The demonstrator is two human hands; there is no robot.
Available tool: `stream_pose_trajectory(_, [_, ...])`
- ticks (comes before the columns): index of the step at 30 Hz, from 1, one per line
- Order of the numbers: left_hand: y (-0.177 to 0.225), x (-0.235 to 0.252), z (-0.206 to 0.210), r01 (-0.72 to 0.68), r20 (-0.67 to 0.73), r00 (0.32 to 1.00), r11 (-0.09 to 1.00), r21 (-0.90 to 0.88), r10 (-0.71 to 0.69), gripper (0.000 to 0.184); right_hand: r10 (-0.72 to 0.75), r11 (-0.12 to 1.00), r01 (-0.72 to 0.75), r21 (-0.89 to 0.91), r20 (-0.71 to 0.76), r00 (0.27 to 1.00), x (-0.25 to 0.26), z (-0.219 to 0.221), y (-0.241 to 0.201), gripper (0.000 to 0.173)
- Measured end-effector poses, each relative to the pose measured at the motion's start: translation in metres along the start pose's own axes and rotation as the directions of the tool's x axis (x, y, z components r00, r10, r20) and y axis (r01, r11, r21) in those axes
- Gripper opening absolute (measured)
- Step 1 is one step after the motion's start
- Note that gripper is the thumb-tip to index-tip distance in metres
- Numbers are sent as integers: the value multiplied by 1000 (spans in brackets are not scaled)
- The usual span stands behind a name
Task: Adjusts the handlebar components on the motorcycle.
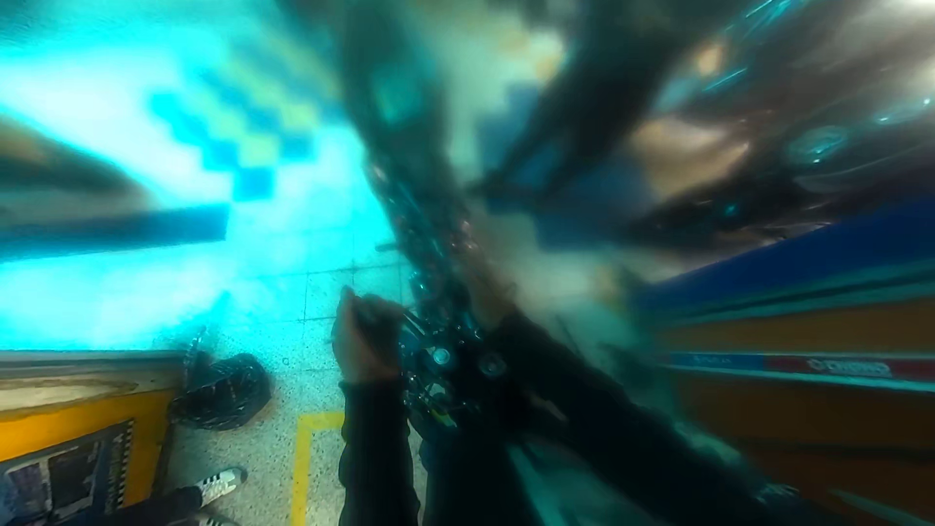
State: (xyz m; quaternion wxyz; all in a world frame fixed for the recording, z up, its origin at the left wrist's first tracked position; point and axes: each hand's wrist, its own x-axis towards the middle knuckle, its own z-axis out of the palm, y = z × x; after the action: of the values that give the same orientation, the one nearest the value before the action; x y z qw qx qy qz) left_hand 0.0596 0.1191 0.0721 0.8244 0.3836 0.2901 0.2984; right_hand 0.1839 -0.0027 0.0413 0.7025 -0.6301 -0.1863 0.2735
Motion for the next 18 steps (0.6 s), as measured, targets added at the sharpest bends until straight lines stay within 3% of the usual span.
stream_pose_trajectory(3, [-9, -42, -7, -125, 53, 992, 981, 145, 119, 49, 6, 999, -9, 40, 58, 998, -11, -10, 23, 36])
stream_pose_trajectory(8, [-44, -71, -22, -142, -84, 985, 986, 86, 149, 44, 48, 998, -48, -51, -2, 999, -29, -8, 41, 34])
stream_pose_trajectory(13, [-56, -87, -26, -179, -118, 975, 981, 79, 187, 44, 36, 994, -29, -109, 62, 997, -26, -10, 49, 33])
stream_pose_trajectory(18, [-75, -110, -20, -311, -19, 947, 934, 176, 319, 42, 90, 995, -76, -67, 242, 966, -11, -12, 46, 30])
